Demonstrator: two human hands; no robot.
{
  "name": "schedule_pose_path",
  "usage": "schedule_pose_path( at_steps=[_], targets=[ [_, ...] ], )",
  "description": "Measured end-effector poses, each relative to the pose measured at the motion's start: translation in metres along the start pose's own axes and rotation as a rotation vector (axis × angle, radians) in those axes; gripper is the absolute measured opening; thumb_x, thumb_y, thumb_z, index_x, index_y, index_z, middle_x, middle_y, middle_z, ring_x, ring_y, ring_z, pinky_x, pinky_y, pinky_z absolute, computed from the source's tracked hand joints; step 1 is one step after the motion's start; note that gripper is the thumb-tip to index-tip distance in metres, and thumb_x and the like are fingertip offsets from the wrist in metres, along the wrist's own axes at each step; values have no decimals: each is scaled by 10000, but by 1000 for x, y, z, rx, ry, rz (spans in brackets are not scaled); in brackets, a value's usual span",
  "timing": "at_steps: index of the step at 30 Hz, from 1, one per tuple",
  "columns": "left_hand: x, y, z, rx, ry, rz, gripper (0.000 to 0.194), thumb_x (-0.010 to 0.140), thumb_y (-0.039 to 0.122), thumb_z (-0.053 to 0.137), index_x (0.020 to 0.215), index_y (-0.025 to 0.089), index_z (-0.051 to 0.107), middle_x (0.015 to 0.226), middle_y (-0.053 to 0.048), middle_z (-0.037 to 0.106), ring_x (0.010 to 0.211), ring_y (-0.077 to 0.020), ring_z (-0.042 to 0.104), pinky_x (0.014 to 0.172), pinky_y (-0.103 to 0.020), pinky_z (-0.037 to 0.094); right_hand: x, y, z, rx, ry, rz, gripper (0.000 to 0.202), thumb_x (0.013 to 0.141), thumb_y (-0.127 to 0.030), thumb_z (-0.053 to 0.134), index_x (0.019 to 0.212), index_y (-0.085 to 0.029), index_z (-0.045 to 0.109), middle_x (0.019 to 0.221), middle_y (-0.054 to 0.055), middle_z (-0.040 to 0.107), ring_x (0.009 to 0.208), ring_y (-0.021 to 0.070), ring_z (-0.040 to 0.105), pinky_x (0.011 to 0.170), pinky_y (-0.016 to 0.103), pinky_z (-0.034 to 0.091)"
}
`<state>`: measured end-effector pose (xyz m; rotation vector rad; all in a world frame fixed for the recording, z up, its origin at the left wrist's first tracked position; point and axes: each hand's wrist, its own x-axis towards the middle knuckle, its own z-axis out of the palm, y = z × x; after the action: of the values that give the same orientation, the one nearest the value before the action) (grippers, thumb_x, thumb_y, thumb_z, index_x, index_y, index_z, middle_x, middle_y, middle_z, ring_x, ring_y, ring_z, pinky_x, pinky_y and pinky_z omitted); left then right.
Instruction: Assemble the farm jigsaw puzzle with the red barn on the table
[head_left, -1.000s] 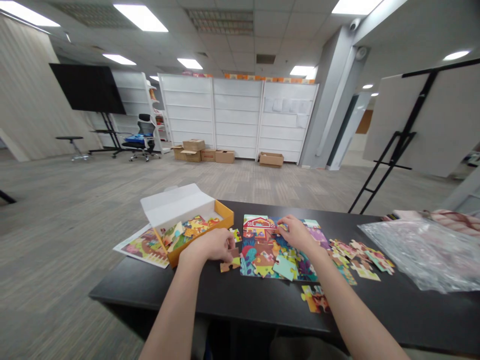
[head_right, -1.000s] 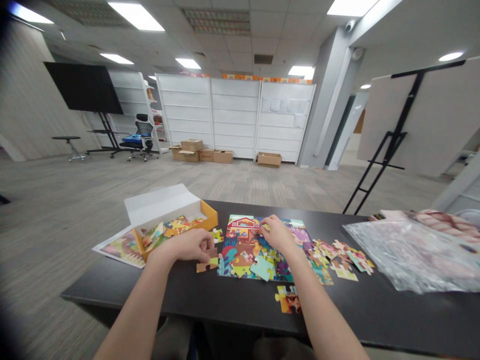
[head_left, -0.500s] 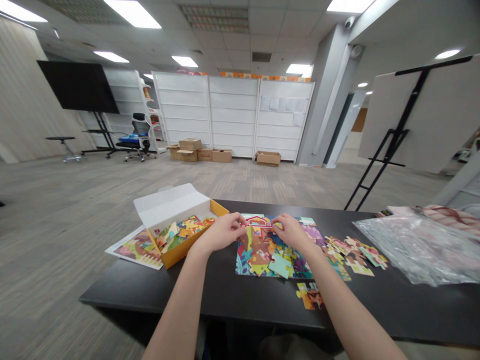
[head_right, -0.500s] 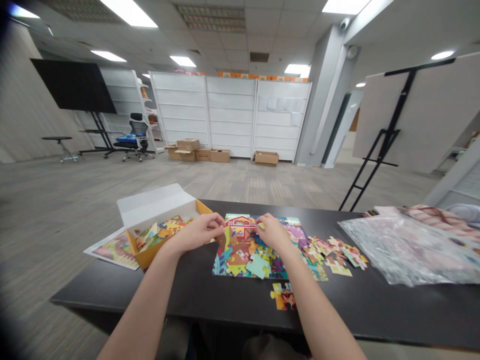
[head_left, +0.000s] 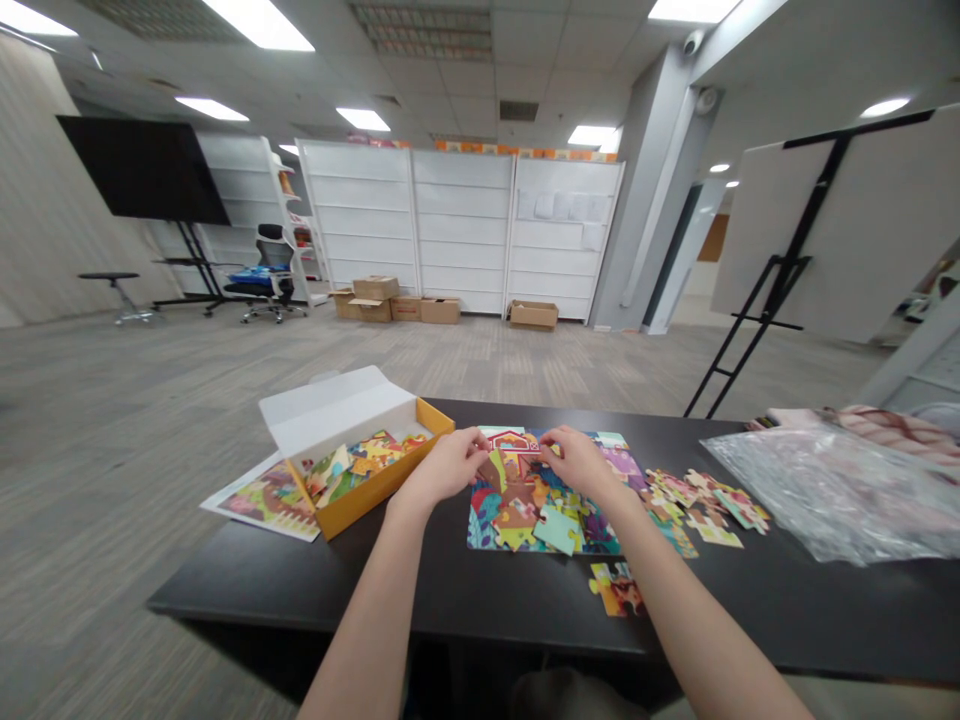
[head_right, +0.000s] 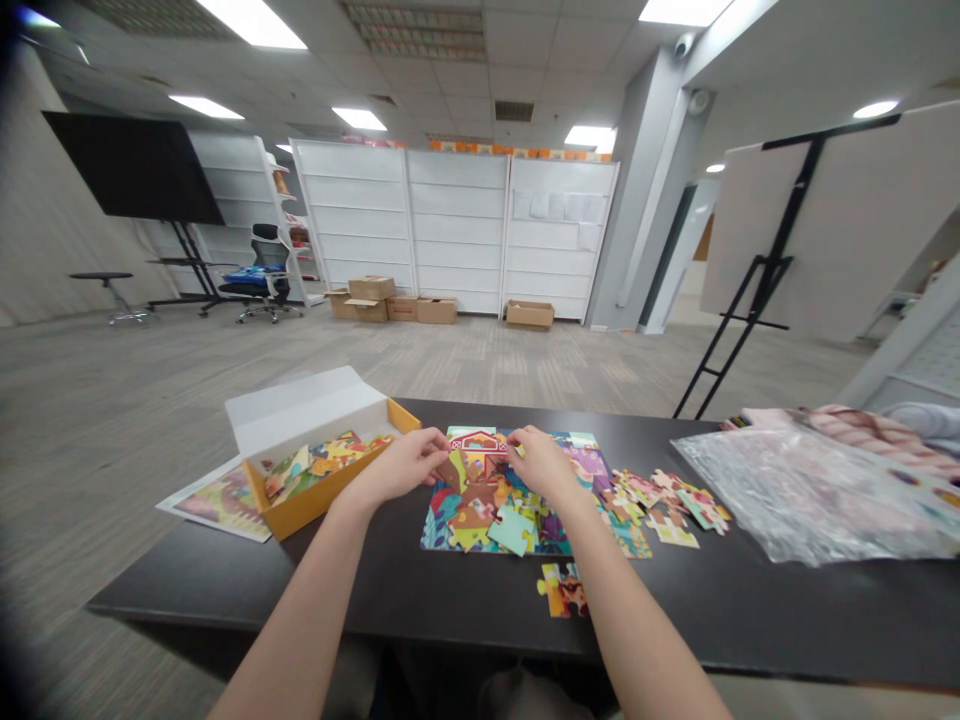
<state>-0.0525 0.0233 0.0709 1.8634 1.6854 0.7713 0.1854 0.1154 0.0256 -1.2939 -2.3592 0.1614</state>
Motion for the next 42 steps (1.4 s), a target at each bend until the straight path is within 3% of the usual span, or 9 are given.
schedule_pose_path(
  at_steps=[3, 6, 10, 14, 19, 25, 30, 37, 42],
  targets=[
    [-6, 1, -13, 262, 45, -38, 196, 897, 168, 478, 933, 178, 670, 964, -89, 746, 897, -207, 706, 809, -286, 530, 0, -2, -1, -8, -9, 9, 201, 943, -269, 529, 981, -205, 715, 1003, 69, 719, 901, 191, 646, 791, 275, 423],
    [-15, 2, -27, 425, -27, -119, 254, 871, 153, 474, 959, 205, 706, 1068, -102, 745, 1029, -261, 684, 895, -353, 507, 0, -4, -3, -19, -26, 22, 209, 942, -273, 523, 985, -206, 716, 998, 66, 731, 877, 189, 647, 767, 274, 415],
    [-24, -1, -31, 554, -188, -259, 233, 779, 136, 562, 892, 240, 738, 1031, -87, 768, 988, -297, 708, 827, -392, 532, 0, -7, -5, -26, -39, 37, 218, 942, -283, 518, 985, -206, 718, 983, 62, 740, 856, 191, 651, 737, 273, 409],
    [-26, -4, -25, 578, -236, -310, 196, 722, 123, 629, 829, 238, 747, 1005, -87, 776, 945, -311, 725, 791, -407, 543, -1, -8, -7, -24, -32, 38, 220, 939, -281, 523, 995, -211, 724, 969, 57, 746, 850, 188, 654, 732, 267, 410],
    [-25, -2, -25, 620, -177, -293, 318, 689, 151, 720, 997, 228, 721, 1098, -102, 753, 1033, -320, 701, 843, -405, 540, -1, -9, -8, -17, -38, 40, 225, 933, -273, 525, 984, -210, 734, 965, 57, 759, 833, 189, 662, 717, 269, 414],
    [-20, -2, -16, 643, -79, -213, 379, 854, 210, 614, 1233, 206, 611, 1262, -134, 684, 1198, -290, 638, 967, -377, 499, -1, -10, -8, -6, -31, 35, 228, 928, -272, 519, 960, -219, 739, 939, 47, 769, 799, 187, 665, 687, 266, 400],
    [-15, -4, -7, 654, -85, -241, 439, 858, 203, 627, 1290, 176, 555, 1250, -171, 682, 1154, -317, 664, 926, -399, 520, -1, -7, -6, -12, -34, 49, 235, 930, -286, 513, 965, -226, 737, 957, 46, 768, 820, 188, 668, 693, 264, 397],
    [-20, 5, -15, 671, -118, -309, 437, 784, 270, 733, 1189, 156, 616, 1217, -185, 689, 1137, -349, 664, 909, -410, 525, -2, -9, -8, -16, -31, 33, 242, 935, -271, 503, 955, -221, 738, 954, 46, 769, 804, 179, 667, 687, 258, 398],
    [-27, 24, -12, 636, -131, -142, 429, 811, 253, 682, 1232, 213, 608, 1269, -123, 658, 1142, -287, 653, 927, -348, 503, -1, -11, -9, -20, -38, 36, 241, 932, -271, 507, 961, -219, 740, 950, 46, 770, 821, 186, 673, 686, 260, 399]
  ],
)
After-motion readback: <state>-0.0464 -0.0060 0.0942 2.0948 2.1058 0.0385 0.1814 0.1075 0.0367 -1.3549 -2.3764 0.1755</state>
